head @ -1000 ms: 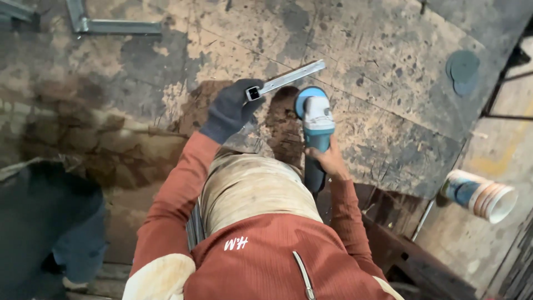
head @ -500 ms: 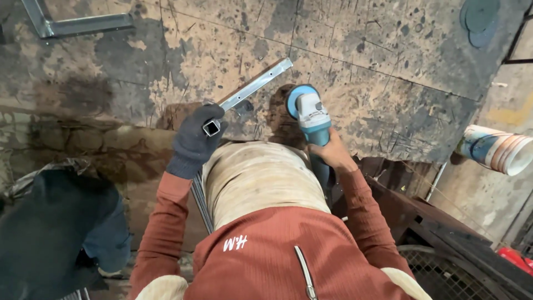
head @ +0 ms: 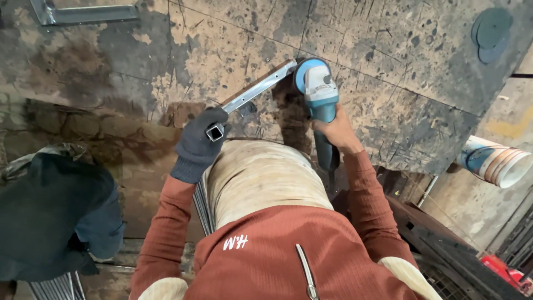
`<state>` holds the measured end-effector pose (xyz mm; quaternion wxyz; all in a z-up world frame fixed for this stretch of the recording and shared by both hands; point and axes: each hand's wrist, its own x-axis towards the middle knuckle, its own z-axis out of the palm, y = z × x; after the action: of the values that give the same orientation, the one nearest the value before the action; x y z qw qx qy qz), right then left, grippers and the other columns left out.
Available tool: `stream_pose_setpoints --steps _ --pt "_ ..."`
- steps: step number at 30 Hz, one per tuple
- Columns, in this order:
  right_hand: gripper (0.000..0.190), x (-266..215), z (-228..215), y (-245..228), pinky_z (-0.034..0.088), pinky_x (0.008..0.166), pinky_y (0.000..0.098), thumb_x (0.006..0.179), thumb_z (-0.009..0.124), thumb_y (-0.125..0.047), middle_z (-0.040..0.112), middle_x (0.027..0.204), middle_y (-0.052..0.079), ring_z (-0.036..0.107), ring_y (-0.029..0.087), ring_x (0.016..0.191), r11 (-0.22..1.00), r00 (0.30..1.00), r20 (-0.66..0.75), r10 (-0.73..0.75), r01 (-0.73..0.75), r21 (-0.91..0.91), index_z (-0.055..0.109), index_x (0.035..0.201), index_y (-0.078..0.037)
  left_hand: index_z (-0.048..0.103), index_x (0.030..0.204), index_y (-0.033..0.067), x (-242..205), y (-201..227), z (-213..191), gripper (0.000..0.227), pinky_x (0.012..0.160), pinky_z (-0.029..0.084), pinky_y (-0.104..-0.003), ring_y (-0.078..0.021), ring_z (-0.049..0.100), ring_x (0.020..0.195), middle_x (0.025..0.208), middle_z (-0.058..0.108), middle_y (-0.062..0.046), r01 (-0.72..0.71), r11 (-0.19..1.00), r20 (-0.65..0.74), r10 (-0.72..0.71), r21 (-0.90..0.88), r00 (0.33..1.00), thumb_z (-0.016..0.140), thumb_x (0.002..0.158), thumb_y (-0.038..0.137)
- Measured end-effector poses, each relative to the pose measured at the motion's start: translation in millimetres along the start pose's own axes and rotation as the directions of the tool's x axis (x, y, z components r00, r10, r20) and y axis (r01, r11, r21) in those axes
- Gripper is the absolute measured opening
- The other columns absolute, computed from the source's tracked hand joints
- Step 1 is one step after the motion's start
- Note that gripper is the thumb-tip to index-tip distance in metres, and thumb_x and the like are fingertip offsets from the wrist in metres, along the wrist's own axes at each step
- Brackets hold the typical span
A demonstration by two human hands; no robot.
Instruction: Grinding and fitting metal square tubing using an angle grinder and a square tool on a workbench.
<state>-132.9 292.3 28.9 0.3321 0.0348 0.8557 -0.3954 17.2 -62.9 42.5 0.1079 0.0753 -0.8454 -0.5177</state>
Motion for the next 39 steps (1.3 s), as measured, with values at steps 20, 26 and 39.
stream_pose_setpoints --steps 20,26,39 --pt "0.076 28 8 -72 0.052 0.095 0.041 0.07 0.077 -0.014 0.067 0.12 0.018 0.065 0.03 0.108 0.956 0.939 0.214 -0.271 0.289 -0.058 0.05 0.139 0.004 0.065 0.111 0.008 6 1 -8 0.03 0.089 0.06 -0.037 -0.0293 0.074 0.104 0.112 0.072 -0.013 -0.009 0.996 0.033 0.012 -0.087 0.999 0.083 0.088 0.005" --pt "0.075 18 -10 -58 0.056 0.085 0.0363 0.07 0.078 -0.019 0.066 0.113 0.014 0.066 0.025 0.096 0.998 0.999 0.033 -0.014 0.016 -0.054 0.048 0.135 0.002 0.064 0.108 0.0089 10 1 -5 0.028 0.086 0.059 -0.037 -0.0284 0.074 0.099 0.108 0.072 -0.011 -0.038 0.993 0.026 0.041 -0.115 0.999 0.083 0.087 0.007" --pt "0.08 -16 0 8 0.05 0.093 0.0398 0.069 0.084 -0.027 0.066 0.118 0.014 0.063 0.026 0.106 0.991 0.993 0.025 0.119 -0.117 -0.071 0.05 0.136 -0.001 0.063 0.106 0.0094 19 -14 -27 0.025 0.087 0.057 -0.035 -0.0278 0.072 0.1 0.11 0.071 -0.01 0.043 0.97 0.113 -0.016 -0.237 0.994 0.08 0.09 0.002"
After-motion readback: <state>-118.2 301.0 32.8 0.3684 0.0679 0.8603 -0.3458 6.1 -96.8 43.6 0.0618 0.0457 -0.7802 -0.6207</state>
